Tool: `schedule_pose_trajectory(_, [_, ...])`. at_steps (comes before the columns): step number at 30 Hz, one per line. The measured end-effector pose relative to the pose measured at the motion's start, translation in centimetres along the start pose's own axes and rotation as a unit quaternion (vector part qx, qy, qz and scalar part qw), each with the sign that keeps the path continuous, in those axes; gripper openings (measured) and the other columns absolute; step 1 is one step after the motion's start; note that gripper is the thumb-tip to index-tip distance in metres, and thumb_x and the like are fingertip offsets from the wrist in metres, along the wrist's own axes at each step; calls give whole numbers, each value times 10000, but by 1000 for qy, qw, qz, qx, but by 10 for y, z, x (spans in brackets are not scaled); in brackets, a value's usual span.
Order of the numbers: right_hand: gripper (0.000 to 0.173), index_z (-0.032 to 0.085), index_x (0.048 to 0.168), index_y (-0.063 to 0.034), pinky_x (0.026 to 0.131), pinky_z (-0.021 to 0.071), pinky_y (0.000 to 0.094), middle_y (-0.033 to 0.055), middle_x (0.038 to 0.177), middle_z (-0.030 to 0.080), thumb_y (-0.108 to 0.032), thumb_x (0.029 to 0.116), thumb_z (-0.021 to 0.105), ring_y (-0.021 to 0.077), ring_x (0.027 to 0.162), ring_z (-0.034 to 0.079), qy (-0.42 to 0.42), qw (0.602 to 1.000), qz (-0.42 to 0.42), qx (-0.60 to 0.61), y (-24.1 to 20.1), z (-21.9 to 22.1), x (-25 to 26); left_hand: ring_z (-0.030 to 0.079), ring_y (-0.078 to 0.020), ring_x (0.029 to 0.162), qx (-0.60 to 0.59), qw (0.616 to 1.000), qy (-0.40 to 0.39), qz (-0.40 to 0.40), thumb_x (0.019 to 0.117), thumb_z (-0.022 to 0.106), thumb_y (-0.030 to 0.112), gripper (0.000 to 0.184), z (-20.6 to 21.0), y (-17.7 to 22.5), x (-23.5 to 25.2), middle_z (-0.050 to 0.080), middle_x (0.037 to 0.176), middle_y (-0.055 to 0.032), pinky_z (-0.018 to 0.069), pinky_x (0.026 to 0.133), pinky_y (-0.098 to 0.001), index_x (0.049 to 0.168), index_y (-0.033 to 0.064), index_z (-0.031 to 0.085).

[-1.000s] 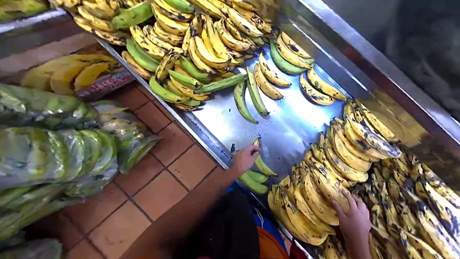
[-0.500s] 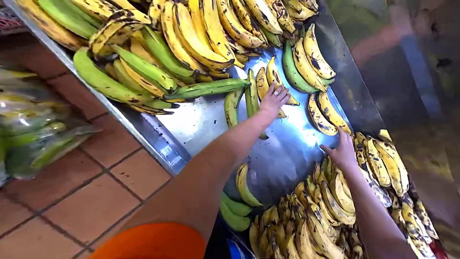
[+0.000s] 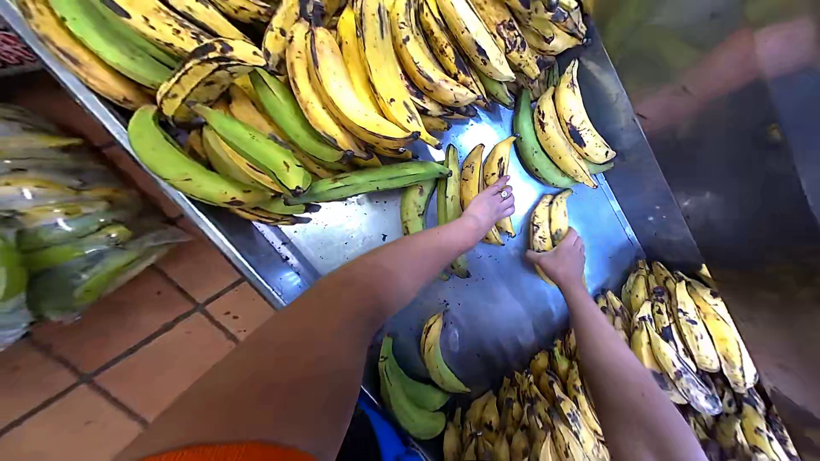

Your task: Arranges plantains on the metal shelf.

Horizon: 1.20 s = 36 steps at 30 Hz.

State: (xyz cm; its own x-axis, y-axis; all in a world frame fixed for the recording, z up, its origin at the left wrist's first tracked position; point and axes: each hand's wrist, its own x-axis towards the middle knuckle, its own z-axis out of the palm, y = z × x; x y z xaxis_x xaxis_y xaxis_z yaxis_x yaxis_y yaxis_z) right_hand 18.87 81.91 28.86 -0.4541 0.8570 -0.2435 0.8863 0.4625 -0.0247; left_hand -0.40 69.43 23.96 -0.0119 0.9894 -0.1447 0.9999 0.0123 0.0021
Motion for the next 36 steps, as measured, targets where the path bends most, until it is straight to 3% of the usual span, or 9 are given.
schedule_pose_trajectory(6, [903,428,1455,-129,759,575,519,148,1088,679,-409,712,856,275,925,685,-132,904,65,403,-30,-37,-145,513,-394,1344,-103,991,-70,51,769,814,-55,643,-41,-9,-7,584,1406,-184,305,1192,-537,1368,14,590])
schedule_pose_trajectory(8, [1033,389,1483,-149,831,611,407,74,1171,667,-448,631,892,161,1013,688,-166,877,15,452,-11,-60,-221,462,-402,1379,-88,987,-121,62,744,852,35,750,-62,-3,-18,518,1460,-195,285,1199,-529,1415,5,518])
schedule_pose_trajectory(11, [1143,445,1461,-28,1017,562,420,119,1310,629,-493,546,947,182,1205,622,-89,922,-111,359,34,-80,-313,443,-426,1395,-157,983,-88,24,706,925,274,927,-73,20,-30,482,1491,-226,282,1198,-572,1457,-14,464])
schedule_pose_trajectory(15, [1181,488,1462,-98,1006,531,570,137,1307,650,-587,480,926,307,1214,620,1,981,-124,147,136,-86,-371,592,-408,1221,-401,897,166,-88,561,919,531,1073,-64,77,-78,610,1306,-238,444,1060,-640,1389,-10,503])
schedule_pose_trajectory(19, [1145,462,1503,-111,1078,442,601,177,1351,610,-549,549,921,378,1270,566,-87,996,2,30,233,-86,-355,624,-131,1196,-674,708,168,-129,606,907,492,1121,-94,149,-200,610,1346,-52,559,1014,-374,1508,100,368])
schedule_pose_trajectory(23, [1145,502,1459,-64,1031,447,637,236,1288,619,-509,500,943,427,1209,584,-53,997,-53,13,280,-67,-316,683,-33,1003,-749,605,119,-244,645,877,588,1085,-85,231,-305,693,1120,-29,591,898,-256,1368,-88,431])
schedule_pose_trajectory(27, [1149,476,1502,-88,1066,419,642,253,1340,569,-608,582,927,445,1257,533,-120,985,-98,79,299,-67,-293,678,-59,1034,-748,596,79,-282,733,839,508,1012,-75,294,-374,681,1156,-82,582,939,-294,1389,-122,395])
schedule_pose_trajectory(32, [827,563,1465,-224,1073,411,643,185,1462,509,-566,766,842,399,1358,466,-74,969,-183,148,313,-54,-275,678,-85,1033,-744,600,35,-292,842,734,488,853,-77,353,-407,682,1159,-87,575,953,-328,1391,-86,423])
schedule_pose_trajectory(36, [590,697,1305,-234,950,524,562,95,1230,667,-645,881,681,305,1160,620,49,968,-192,153,323,-32,-271,687,-142,1075,-741,602,105,-279,754,829,549,1040,-82,381,-401,678,1202,-135,585,960,-360,1427,-100,373])
